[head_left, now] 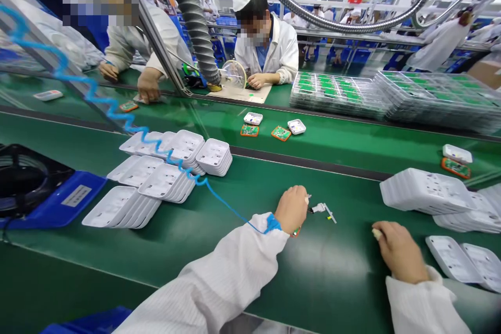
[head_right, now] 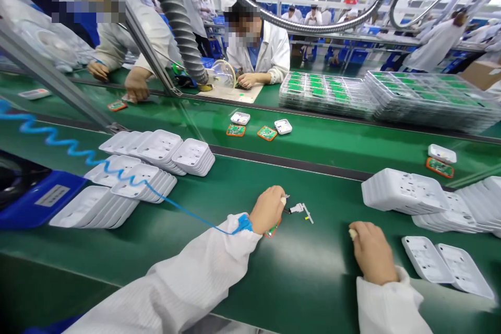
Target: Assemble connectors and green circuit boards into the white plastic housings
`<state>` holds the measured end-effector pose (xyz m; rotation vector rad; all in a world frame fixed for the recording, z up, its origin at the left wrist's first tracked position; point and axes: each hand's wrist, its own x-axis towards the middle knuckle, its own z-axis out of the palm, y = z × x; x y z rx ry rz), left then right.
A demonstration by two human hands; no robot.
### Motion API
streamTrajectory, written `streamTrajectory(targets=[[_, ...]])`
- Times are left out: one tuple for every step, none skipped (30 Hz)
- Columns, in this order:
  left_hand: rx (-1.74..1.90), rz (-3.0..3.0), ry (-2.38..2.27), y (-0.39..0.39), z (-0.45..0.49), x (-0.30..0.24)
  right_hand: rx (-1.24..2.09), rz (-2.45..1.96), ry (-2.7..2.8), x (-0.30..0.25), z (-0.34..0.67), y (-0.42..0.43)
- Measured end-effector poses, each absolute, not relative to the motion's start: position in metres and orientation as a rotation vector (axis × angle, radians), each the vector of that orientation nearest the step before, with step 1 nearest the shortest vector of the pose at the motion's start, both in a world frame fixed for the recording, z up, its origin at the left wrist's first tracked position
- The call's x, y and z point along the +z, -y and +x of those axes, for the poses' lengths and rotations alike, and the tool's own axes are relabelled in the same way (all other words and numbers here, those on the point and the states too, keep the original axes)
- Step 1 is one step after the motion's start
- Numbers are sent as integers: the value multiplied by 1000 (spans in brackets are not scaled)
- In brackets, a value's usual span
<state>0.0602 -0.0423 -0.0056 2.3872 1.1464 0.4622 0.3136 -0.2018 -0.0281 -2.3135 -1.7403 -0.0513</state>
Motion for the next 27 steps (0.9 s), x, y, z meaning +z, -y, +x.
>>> streamTrajectory(targets=[[507,2295,-1172,40,57,-6,-126,-2357,1646,-28,324,204],[555,2194,-1189,38,54,-6,-188,-2387,1539,-27,333,206],[606,2088,-1190,36,51,-7,-220,-2399,1440,-26,340,206],[660,1984,-1176,34,48,-7,-214,-2392,1376,-25,346,205],[714,1883,-1152,32,44,-8,-188,-2374,1353,-25,348,202],[762,1785,-1129,31,41,-9,-160,-2346,1369,-24,348,199],[803,1690,-1113,29,38,-10,-148,-2308,1419,-24,345,194],[836,1601,-1105,27,35,-11,-166,-2266,1481,-22,339,189],[858,1518,-1102,25,33,-11,-211,-2225,1537,-21,330,183],[872,1440,-1094,24,31,-12,-266,-2187,1582,-19,318,176],[877,1368,-1077,22,29,-12,-307,-2150,1624,-17,305,168],[874,1305,-1052,21,27,-12,-316,-2118,1675,-15,291,159],[868,1249,-1026,21,26,-12,-295,-2083,1736,-13,277,149],[861,1199,-1004,20,24,-11,-250,-2034,1805,-13,263,138],[857,1154,-988,20,23,-11,-191,-1979,1877,-14,250,127],[854,1116,-977,19,22,-10,-147,-1938,1931,-16,239,116],[853,1083,-968,20,21,-9,-123,-1920,1960,-19,229,104],[852,1058,-959,20,20,-8,-111,-1920,1973,-22,222,94],[850,1041,-950,20,19,-7,-106,-1930,1971,-25,217,85],[849,1032,-941,20,18,-7,-97,-1940,1960,-28,214,78],[848,1031,-935,20,16,-7,-74,-1939,1945,-29,211,73],[849,1037,-932,19,15,-8,-32,-1921,1925,-29,210,70],[853,1052,-934,19,15,-9,23,-1889,1898,-26,209,69],[859,1077,-938,18,14,-11,78,-1850,1856,-22,207,70],[867,1111,-945,18,14,-13,124,-1806,1802,-16,205,72],[875,1150,-953,18,14,-15,153,-1760,1742,-9,202,74],[885,1191,-960,19,15,-16,161,-1715,1683,-1,199,77]])
